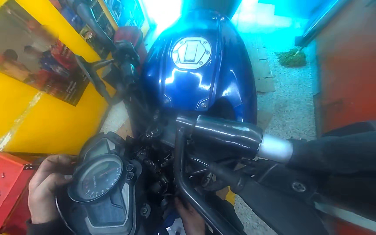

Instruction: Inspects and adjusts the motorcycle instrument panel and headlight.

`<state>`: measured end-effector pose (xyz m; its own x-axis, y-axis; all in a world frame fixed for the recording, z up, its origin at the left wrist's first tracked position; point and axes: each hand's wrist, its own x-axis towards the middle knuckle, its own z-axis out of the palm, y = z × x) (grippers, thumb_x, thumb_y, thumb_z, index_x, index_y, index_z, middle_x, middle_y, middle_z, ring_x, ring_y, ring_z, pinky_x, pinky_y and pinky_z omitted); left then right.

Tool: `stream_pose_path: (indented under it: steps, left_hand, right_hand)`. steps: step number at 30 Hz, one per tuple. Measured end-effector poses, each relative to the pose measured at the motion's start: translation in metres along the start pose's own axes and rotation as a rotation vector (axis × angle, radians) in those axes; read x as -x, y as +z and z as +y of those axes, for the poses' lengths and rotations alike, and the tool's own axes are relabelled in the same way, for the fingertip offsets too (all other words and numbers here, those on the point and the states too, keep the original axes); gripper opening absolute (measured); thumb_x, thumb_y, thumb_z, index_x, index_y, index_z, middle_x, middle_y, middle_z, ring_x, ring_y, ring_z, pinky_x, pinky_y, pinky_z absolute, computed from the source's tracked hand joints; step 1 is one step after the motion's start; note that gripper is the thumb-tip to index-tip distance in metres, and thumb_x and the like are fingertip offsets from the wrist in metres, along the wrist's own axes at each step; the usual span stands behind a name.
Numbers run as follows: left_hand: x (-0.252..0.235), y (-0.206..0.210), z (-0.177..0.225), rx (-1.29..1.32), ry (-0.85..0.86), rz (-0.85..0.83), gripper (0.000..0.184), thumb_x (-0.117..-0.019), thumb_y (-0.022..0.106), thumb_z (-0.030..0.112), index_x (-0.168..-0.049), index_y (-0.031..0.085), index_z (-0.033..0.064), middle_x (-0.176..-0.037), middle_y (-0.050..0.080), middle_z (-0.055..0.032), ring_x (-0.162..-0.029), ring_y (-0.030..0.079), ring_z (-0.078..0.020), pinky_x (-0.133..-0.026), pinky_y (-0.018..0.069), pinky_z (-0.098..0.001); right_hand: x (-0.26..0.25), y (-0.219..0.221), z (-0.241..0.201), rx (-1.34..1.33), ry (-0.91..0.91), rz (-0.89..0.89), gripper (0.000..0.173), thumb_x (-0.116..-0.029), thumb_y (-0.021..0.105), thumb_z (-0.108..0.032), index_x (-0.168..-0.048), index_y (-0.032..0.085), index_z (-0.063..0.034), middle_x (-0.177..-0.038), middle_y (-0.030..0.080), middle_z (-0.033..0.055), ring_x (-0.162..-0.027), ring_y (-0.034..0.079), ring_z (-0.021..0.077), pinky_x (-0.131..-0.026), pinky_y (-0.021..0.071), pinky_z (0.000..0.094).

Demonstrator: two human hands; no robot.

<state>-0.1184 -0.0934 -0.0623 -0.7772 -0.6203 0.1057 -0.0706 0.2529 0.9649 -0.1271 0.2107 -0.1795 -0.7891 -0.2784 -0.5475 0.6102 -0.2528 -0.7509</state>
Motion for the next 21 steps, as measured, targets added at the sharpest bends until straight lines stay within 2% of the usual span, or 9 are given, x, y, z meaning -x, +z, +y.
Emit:
stream_pose_path:
  steps: [2, 3, 5, 8, 10, 12, 15, 18, 21]
  left_hand:
    - [0.005, 0.004, 0.002, 0.002, 0.0, 0.014, 0.025, -0.0759, 0.051, 0.014, -0.095, 0.063, 0.025, -0.092, 0.069, 0.0133, -0.086, 0.066, -0.0002, -0.076, 0.0558, -0.0178]
    - [0.007, 0.006, 0.004, 0.002, -0.005, 0.022, 0.025, -0.0755, 0.051, 0.013, -0.095, 0.062, 0.0246, -0.091, 0.068, 0.0135, -0.085, 0.065, 0.0001, -0.075, 0.0553, -0.0172]
    - [0.009, 0.009, 0.007, -0.002, -0.013, 0.027, 0.026, -0.0746, 0.051, 0.012, -0.094, 0.062, 0.0243, -0.089, 0.067, 0.0136, -0.082, 0.065, 0.0007, -0.073, 0.055, -0.0162]
    - [0.007, 0.009, 0.006, -0.009, -0.03, 0.021, 0.024, -0.0755, 0.049, 0.012, -0.093, 0.061, 0.024, -0.087, 0.067, 0.0138, -0.08, 0.064, 0.0017, -0.071, 0.0544, -0.0154]
    - [0.006, 0.008, 0.005, -0.011, -0.031, 0.014, 0.023, -0.0763, 0.049, 0.013, -0.092, 0.061, 0.024, -0.087, 0.066, 0.0136, -0.079, 0.063, 0.0017, -0.07, 0.0539, -0.0152]
    - [0.006, 0.007, 0.004, -0.002, -0.031, 0.012, 0.023, -0.0763, 0.049, 0.013, -0.092, 0.062, 0.0246, -0.087, 0.067, 0.0135, -0.078, 0.063, 0.0022, -0.069, 0.0539, -0.0148]
    - [0.006, 0.007, 0.003, 0.009, -0.04, 0.001, 0.023, -0.0773, 0.048, 0.013, -0.091, 0.061, 0.0248, -0.088, 0.067, 0.013, -0.08, 0.064, 0.0019, -0.07, 0.054, -0.0151]
    - [0.004, 0.004, 0.002, 0.012, -0.065, 0.002, 0.024, -0.0772, 0.048, 0.012, -0.091, 0.062, 0.026, -0.087, 0.067, 0.0137, -0.08, 0.064, 0.0027, -0.07, 0.0538, -0.0142]
    - [0.001, -0.001, -0.001, 0.014, -0.09, -0.015, 0.025, -0.0802, 0.047, 0.014, -0.095, 0.063, 0.0262, -0.089, 0.067, 0.0136, -0.081, 0.064, 0.0022, -0.07, 0.0543, -0.0155]
  right_hand:
    - [0.001, -0.001, 0.005, 0.044, -0.006, -0.01, 0.026, -0.0965, 0.063, -0.005, -0.12, 0.062, 0.0073, -0.102, 0.071, 0.0061, -0.095, 0.068, 0.0034, -0.09, 0.0581, 0.0235]
    - [0.002, -0.002, 0.007, 0.082, 0.005, -0.033, 0.032, -0.0991, 0.061, -0.007, -0.127, 0.057, 0.009, -0.109, 0.069, 0.0086, -0.1, 0.067, 0.0034, -0.092, 0.0563, 0.0228]
    - [0.006, -0.003, 0.013, 0.124, 0.048, -0.086, 0.049, -0.1015, 0.058, -0.011, -0.143, 0.044, 0.0115, -0.128, 0.063, 0.017, -0.114, 0.063, 0.0077, -0.101, 0.0512, 0.0241]
    - [0.008, -0.006, 0.025, 0.072, 0.187, -0.128, 0.067, -0.0974, 0.063, -0.01, -0.154, 0.032, 0.0062, -0.145, 0.053, 0.0213, -0.128, 0.058, 0.0171, -0.107, 0.0505, 0.0316]
    - [0.001, -0.008, 0.034, -0.014, 0.286, -0.169, 0.062, -0.0995, 0.061, -0.011, -0.153, 0.033, 0.0015, -0.144, 0.053, 0.0184, -0.126, 0.06, 0.0209, -0.101, 0.0559, 0.0403]
    - [-0.007, -0.01, 0.041, -0.061, 0.333, -0.165, 0.053, -0.1014, 0.058, -0.012, -0.149, 0.039, 0.0014, -0.137, 0.057, 0.0162, -0.121, 0.061, 0.0214, -0.097, 0.0562, 0.0437]
    - [-0.012, -0.008, 0.057, -0.058, 0.417, -0.05, 0.051, -0.0982, 0.062, -0.011, -0.145, 0.044, 0.0004, -0.135, 0.056, 0.0191, -0.119, 0.06, 0.0273, -0.092, 0.0567, 0.0506]
    - [-0.014, -0.002, 0.073, 0.017, 0.497, 0.037, 0.049, -0.1027, 0.058, -0.008, -0.148, 0.042, 0.0027, -0.14, 0.053, 0.0247, -0.121, 0.059, 0.0318, -0.095, 0.0548, 0.0501]
    - [-0.02, 0.0, 0.088, 0.07, 0.496, 0.004, 0.056, -0.1037, 0.057, -0.009, -0.153, 0.034, 0.0038, -0.144, 0.05, 0.0276, -0.122, 0.059, 0.0336, -0.096, 0.0554, 0.0491]
